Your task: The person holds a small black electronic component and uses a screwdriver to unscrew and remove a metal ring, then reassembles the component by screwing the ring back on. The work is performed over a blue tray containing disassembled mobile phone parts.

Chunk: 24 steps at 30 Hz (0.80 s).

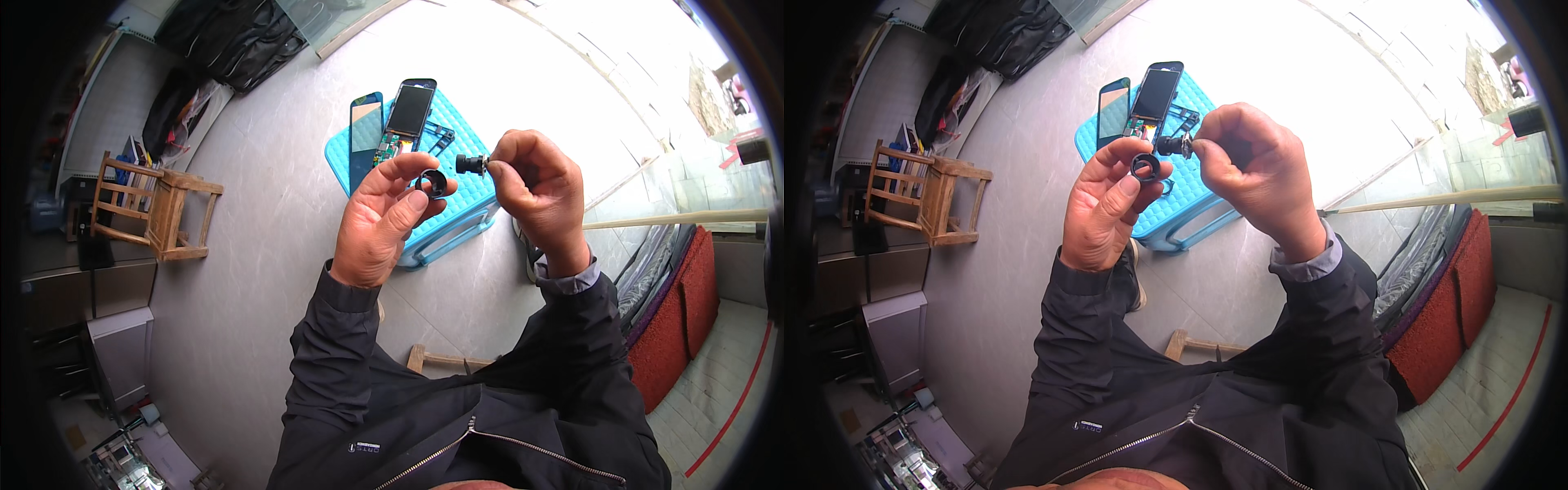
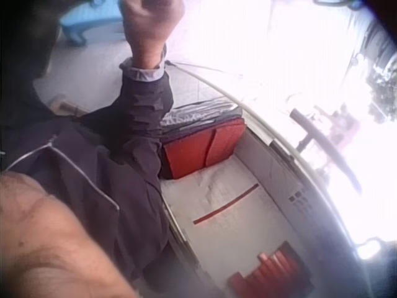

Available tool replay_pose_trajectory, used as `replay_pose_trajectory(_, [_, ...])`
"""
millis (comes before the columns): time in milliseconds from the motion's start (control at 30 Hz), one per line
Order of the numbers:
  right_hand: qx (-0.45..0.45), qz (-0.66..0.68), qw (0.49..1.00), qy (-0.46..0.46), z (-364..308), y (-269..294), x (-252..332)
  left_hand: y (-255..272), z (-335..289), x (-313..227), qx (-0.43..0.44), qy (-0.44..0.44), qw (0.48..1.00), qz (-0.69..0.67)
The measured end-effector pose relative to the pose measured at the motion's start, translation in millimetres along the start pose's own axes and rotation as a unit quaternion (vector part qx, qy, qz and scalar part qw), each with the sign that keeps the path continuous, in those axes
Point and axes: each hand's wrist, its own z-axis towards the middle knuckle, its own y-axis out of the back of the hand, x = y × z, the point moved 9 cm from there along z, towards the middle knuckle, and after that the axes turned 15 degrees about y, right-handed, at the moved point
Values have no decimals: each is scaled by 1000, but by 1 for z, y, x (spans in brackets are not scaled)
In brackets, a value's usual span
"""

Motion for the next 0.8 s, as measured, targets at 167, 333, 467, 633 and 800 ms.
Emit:
replay_pose_trajectory(167, [-17, 22, 999, -23, -1, 2, -5, 0, -1, -1, 0, -1, 1000, 3])
replay_pose_trajectory(333, [-11, 15, 1000, -20, -2, 2, -5, 1, -1, 0, 4, -7, 1000, -7])
replay_pose_trajectory(467, [-14, 19, 999, -22, -2, 1, -6, 3, 0, 1, 9, -9, 1000, -16])
replay_pose_trajectory(633, [-8, 22, 999, -26, -2, -1, -5, 5, 0, 2, 9, -8, 1000, -25])
replay_pose_trajectory(800, [-3, 23, 999, -38, -3, -1, -6, 5, -1, 1, 17, -9, 1000, -25])
